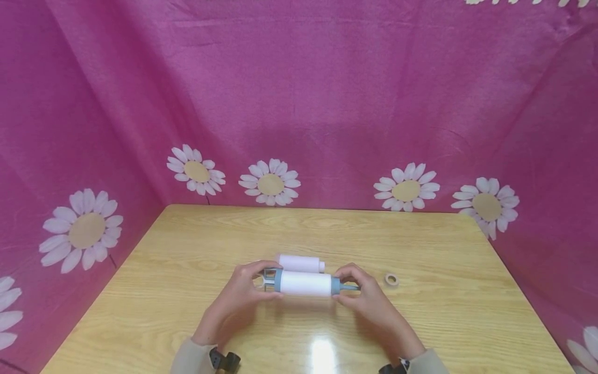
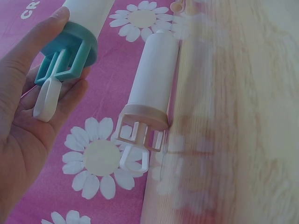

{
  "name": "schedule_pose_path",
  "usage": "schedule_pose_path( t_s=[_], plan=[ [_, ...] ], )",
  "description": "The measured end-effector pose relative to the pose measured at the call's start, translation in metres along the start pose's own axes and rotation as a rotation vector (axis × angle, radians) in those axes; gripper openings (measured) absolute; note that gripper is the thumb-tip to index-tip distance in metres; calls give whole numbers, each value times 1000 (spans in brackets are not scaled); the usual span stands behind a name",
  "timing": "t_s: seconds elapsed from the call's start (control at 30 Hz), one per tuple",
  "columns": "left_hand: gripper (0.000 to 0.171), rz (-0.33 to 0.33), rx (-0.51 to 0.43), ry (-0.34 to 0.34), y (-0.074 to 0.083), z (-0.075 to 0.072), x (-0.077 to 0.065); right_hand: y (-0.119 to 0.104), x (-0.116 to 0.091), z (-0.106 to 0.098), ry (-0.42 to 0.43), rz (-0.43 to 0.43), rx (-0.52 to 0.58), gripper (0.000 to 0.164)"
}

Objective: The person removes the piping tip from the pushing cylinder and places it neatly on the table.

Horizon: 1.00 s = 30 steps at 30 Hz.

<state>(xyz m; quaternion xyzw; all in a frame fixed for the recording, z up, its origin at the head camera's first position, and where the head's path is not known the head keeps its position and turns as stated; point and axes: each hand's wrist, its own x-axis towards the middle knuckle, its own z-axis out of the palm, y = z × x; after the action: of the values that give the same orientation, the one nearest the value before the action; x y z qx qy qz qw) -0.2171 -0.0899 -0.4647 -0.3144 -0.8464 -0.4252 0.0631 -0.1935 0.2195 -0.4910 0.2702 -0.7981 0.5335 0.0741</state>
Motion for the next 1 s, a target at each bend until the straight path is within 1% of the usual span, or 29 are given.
schedule_pose_path(
  t_s=[0.07,0.17,0.23,0.37,0.4,0.47,0.6,0.73,0.87,0.93,1.0],
  plan=[
    [47,-2,-2,-2,0,0,0,-1,0,0,-6,3,-5,36],
    [47,-3,-5,2,0,-1,-1,-3,0,-2,-7,36,1,40],
    [48,-2,1,8,0,-2,-1,-4,0,-4,-5,88,26,37],
    [48,10,7,19,0,-3,-1,-6,1,-7,-1,225,34,23],
    [48,12,7,18,0,-3,-1,-6,2,-7,-9,256,28,23],
    [48,15,4,15,-1,-2,-1,-7,3,-8,-35,307,21,28],
    [48,14,6,6,-1,-2,-2,-8,5,-7,-81,367,35,33],
    [48,4,8,0,-1,-2,-3,-8,6,-6,-84,371,26,25],
    [48,-16,8,-7,0,-3,-3,-6,5,-4,-72,320,8,15],
    [48,-25,6,-10,0,-3,-3,-5,5,-4,-62,290,-3,14],
    [48,-30,0,-13,0,-3,-3,-5,4,-4,-56,273,3,17]
  ],
)
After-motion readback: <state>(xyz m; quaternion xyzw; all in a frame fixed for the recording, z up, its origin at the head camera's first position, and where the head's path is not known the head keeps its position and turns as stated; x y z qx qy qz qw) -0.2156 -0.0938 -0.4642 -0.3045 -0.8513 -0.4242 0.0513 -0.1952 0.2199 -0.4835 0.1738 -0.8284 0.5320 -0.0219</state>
